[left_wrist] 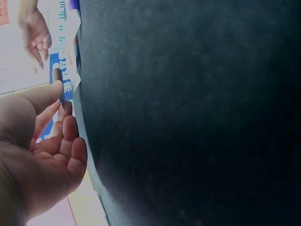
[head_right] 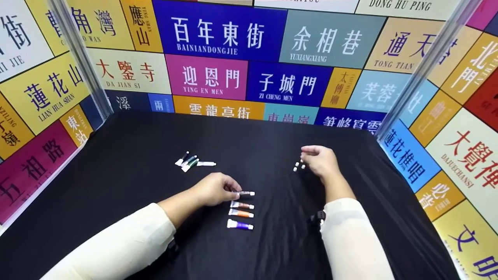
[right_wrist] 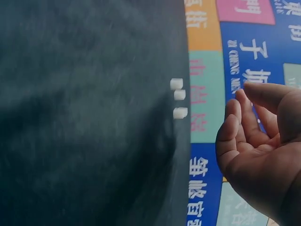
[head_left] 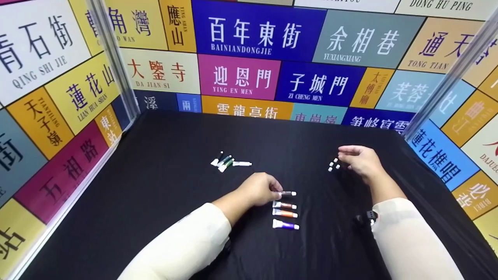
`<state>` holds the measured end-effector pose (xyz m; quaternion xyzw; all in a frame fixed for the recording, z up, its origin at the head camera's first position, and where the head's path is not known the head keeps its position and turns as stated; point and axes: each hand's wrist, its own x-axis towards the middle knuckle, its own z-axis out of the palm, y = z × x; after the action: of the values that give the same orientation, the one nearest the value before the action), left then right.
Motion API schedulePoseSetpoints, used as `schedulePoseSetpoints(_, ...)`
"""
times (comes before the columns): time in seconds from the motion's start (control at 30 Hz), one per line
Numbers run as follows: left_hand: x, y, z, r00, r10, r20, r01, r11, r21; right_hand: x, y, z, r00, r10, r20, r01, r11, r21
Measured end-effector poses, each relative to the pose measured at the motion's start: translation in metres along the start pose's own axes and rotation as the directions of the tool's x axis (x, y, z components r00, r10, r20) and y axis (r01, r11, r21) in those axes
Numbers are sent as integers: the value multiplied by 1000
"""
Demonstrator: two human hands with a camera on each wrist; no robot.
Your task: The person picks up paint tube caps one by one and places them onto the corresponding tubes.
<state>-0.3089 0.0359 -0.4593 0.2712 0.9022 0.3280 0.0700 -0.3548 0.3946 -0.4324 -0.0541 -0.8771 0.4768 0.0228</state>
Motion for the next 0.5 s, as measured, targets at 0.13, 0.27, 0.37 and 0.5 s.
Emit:
schedulePoseSetpoints(0.13, 1, -1, 2, 1000, -23, 13, 23, 1000, 13, 7, 7, -2, 1000, 20, 21, -20, 1000, -21)
schedulePoseSetpoints(0.27, 0, 0, 3, 1000, -25, 10, 25, 999, 24, 11, 11, -1, 997, 60, 40, -58, 998, -39)
schedulePoseSetpoints(0.37, 0, 1, 4, 1000, -21, 7, 21, 999, 30, 13, 15, 0, 995, 82, 55, -81, 996, -23)
schedulePoseSetpoints(0.5, -1, 0, 5, 1000, -26, 11, 25, 999, 43, 14, 20, 3, 991, 111, 79, -112, 994, 3)
